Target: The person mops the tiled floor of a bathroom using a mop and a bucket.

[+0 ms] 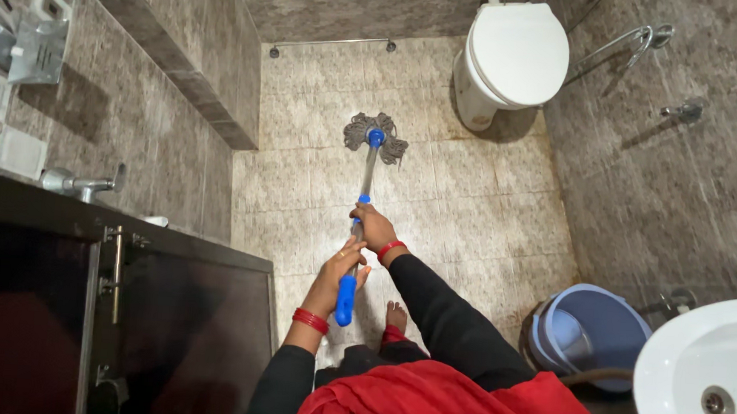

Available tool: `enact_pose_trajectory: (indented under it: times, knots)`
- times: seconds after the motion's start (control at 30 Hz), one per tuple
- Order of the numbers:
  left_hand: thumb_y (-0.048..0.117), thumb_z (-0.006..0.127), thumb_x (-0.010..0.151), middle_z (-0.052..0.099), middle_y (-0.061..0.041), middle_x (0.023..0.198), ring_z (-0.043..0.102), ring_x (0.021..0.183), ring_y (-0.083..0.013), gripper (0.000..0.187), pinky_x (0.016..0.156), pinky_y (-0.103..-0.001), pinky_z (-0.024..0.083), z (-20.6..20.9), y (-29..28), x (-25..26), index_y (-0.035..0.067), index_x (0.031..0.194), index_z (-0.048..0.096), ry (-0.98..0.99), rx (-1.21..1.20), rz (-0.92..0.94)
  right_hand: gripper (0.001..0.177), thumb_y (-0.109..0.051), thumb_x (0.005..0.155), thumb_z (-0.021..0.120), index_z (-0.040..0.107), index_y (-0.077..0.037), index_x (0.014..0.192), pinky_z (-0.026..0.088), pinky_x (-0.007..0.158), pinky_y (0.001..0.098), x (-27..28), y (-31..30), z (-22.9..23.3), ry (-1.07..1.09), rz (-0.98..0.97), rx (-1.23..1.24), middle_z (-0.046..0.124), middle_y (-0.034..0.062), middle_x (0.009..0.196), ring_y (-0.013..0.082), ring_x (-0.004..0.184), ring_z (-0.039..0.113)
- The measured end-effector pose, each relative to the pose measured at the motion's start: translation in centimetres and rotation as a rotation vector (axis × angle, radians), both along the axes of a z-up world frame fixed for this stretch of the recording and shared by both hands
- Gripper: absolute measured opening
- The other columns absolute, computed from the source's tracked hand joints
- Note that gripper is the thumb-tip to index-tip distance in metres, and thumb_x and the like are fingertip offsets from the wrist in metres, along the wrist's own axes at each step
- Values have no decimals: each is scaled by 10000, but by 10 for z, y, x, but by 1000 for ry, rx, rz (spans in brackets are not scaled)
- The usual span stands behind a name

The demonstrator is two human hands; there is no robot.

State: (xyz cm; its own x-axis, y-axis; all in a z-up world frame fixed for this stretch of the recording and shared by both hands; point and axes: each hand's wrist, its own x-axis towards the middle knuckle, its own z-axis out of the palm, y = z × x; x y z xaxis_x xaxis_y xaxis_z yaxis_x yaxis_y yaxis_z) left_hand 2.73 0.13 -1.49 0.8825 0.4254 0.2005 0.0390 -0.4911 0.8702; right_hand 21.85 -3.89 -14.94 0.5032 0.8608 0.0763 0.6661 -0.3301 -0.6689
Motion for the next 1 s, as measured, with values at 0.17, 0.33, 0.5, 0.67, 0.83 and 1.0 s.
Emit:
enact_pose_trajectory:
  times: [0.17, 0.33, 0.5, 0.67, 0.83, 1.0]
  knots:
    - [90, 775, 863, 669, -233, 1324, 512, 1399, -421, 153, 1094, -452, 469, -6, -30, -12, 10, 910, 653, -9, -6, -45, 363, -90, 779, 723, 721, -114, 1141, 531, 970, 414, -11, -28, -16, 3, -26, -30, 613, 126, 1436, 366, 1174, 640]
    - [124, 792, 845, 693, -202, 1291, 550, 1378, -389, 161, 1063, -428, 505, 13, -52, -67, 26, 905, 679, 2, 27, -48, 353, -142, 753, 757, 737, -129, 1105, 530, 923, 426, -69, -53, 0, -65, -60, -59, 637, 116, 1380, 374, 1069, 652]
    - [78, 795, 823, 710, -187, 1274, 550, 1372, -385, 145, 1048, -417, 495, 51, -54, -138, 17, 906, 694, 37, -3, -95, 288, -213, 791, 746, 748, -150, 1071, 542, 890, 430, -153, -66, 31, -53, -144, -66, 671, 98, 1338, 344, 1043, 683]
    - [71, 784, 811, 745, -164, 1225, 609, 1347, -348, 142, 1053, -393, 509, 74, -53, -185, 19, 895, 682, 10, -12, -73, 266, -225, 803, 737, 745, -149, 1058, 562, 859, 430, -199, -71, 41, -74, -176, -52, 679, 114, 1308, 349, 1037, 699]
    - [64, 783, 822, 730, -185, 1245, 574, 1349, -378, 131, 1023, -403, 503, 85, -52, -193, 9, 861, 670, 106, -44, -134, 243, -164, 826, 709, 741, -148, 1066, 558, 861, 432, -212, -78, 41, -44, -193, -25, 676, 117, 1314, 357, 1049, 693]
    - [42, 734, 857, 702, -224, 1271, 557, 1376, -402, 92, 1078, -422, 489, 77, -51, -180, 4, 903, 663, 57, -78, -183, 263, -88, 815, 678, 736, -145, 1065, 557, 877, 424, -193, -78, 24, -30, -170, -1, 668, 118, 1330, 362, 1078, 683]
